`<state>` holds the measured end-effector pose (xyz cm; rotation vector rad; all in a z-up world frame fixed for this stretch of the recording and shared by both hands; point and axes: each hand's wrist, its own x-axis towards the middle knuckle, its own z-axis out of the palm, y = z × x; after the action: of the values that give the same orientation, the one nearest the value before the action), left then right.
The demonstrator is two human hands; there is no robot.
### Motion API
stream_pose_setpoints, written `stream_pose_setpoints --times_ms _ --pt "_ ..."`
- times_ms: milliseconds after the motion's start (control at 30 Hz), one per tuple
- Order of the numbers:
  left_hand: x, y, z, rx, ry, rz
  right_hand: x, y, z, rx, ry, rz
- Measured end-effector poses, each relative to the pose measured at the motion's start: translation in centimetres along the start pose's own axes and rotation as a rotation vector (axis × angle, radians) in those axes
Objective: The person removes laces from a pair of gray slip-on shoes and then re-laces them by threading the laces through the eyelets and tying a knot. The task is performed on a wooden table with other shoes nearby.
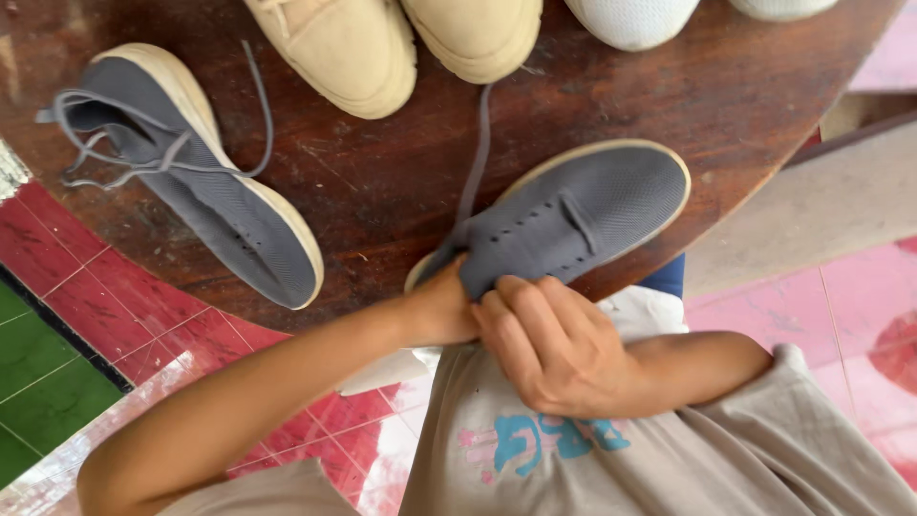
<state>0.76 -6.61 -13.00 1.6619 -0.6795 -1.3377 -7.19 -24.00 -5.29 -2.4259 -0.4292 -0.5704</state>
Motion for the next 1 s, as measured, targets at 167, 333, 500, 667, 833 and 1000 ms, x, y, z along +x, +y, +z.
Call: stream_pose_setpoints --times_ms 167,333,500,667,833,1000 --pt "1.4 -2.7 -0.3 -0.035 -0.075 0.157 -0.4 1.5 0.7 0.213 0.046 -0.033" --pt "1.0 -4.4 -0.9 -0.070 -0.073 0.080 -2.3 7.2 1.0 0.242 0.212 -0.119" --pt "-0.7 -4.2 0.1 -0.122 -0.032 -0.136 -3.5 10.0 1.8 0.177 0.201 0.179" --pt "-0.8 -4.0 -0.8 -0.149 -0.086 -0.213 -3.2 10.3 1.8 0.099 0.098 0.163" --pt "-0.7 -4.0 0.3 -0.137 -0.021 -0.203 -3.3 9.9 1.9 0.075 0.091 0.165" --pt "-0.3 -4.1 0.7 -0.125 0.036 -0.197 -3.1 9.9 1.9 0.073 0.091 0.170"
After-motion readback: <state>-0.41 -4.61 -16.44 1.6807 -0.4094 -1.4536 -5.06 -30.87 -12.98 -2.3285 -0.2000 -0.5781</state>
